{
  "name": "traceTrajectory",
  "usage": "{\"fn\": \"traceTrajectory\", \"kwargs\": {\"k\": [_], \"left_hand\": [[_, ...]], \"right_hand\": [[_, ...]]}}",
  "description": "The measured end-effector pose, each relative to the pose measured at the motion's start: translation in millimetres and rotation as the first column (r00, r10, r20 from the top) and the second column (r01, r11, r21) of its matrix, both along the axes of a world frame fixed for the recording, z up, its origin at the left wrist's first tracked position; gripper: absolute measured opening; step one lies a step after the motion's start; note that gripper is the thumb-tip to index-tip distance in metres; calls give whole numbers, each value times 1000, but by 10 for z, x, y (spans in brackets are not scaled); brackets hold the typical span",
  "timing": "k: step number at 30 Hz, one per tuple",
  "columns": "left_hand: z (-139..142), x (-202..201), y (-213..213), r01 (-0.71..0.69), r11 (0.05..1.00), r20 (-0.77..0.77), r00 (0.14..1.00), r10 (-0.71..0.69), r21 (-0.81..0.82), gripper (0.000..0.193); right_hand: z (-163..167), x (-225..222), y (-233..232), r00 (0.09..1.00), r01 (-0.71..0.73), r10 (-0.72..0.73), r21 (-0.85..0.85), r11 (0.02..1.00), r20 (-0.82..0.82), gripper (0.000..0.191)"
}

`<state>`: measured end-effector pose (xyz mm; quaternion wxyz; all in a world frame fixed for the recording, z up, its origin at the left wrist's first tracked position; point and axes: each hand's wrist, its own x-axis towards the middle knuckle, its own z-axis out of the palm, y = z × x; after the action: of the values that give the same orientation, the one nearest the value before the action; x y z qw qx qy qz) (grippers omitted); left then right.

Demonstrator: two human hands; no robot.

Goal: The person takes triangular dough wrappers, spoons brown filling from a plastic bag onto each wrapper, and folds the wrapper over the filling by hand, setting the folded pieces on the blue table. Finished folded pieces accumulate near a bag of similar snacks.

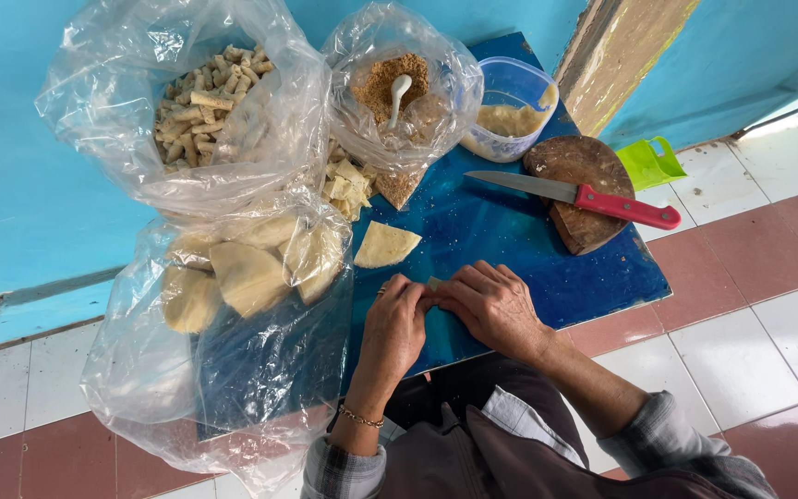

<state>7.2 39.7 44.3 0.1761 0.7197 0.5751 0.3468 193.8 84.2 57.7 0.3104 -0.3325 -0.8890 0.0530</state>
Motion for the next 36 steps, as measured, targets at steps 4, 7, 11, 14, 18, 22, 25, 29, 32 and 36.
{"fn": "traceTrajectory", "kwargs": {"k": [4, 7, 11, 14, 18, 22, 25, 29, 32, 36], "left_hand": [[3, 12, -6, -32, 998, 1, 999, 32, 53, 8], [6, 40, -31, -14, 985, 21, 1000, 11, 172, 15], [-12, 35, -52, 15, 987, -59, 998, -6, 158, 18], [-15, 40, 0, 10, 994, -89, 996, -1, 107, 18], [40, 36, 40, 1, 1000, -82, 997, 1, 26, 14], [107, -19, 38, 14, 999, 2, 1000, -14, -35, 15], [105, -27, 8, 31, 998, 45, 999, -28, -49, 30], [42, -10, 40, 35, 998, -29, 999, -34, 60, 17], [15, -12, 96, 26, 997, -45, 999, -23, 75, 10], [39, -39, 145, 5, 1000, -41, 999, -6, -7, 8]], "right_hand": [[-10, 5, 41, 1000, 20, -21, -37, 999, -11, 14], [-9, 4, 65, 999, 35, -35, -13, 999, -28, 12], [-24, -3, 10, 998, 56, -57, 19, 998, 19, 15], [-40, -3, -45, 995, 80, -86, 129, 988, 45, 23], [-55, 16, -35, 997, 9, -13, 50, 999, 73, 27], [-73, 15, 27, 998, 11, -13, 50, 999, 56, 25], [-82, -4, 59, 997, 19, -22, 46, 999, 72, 18], [-81, -12, 51, 994, 45, -53, 78, 996, 99, 20], [-68, 12, -5, 984, 69, -94, 163, 984, 150, 30], [-50, 10, -111, 983, 32, -74, 241, 970, 167, 39]]}}
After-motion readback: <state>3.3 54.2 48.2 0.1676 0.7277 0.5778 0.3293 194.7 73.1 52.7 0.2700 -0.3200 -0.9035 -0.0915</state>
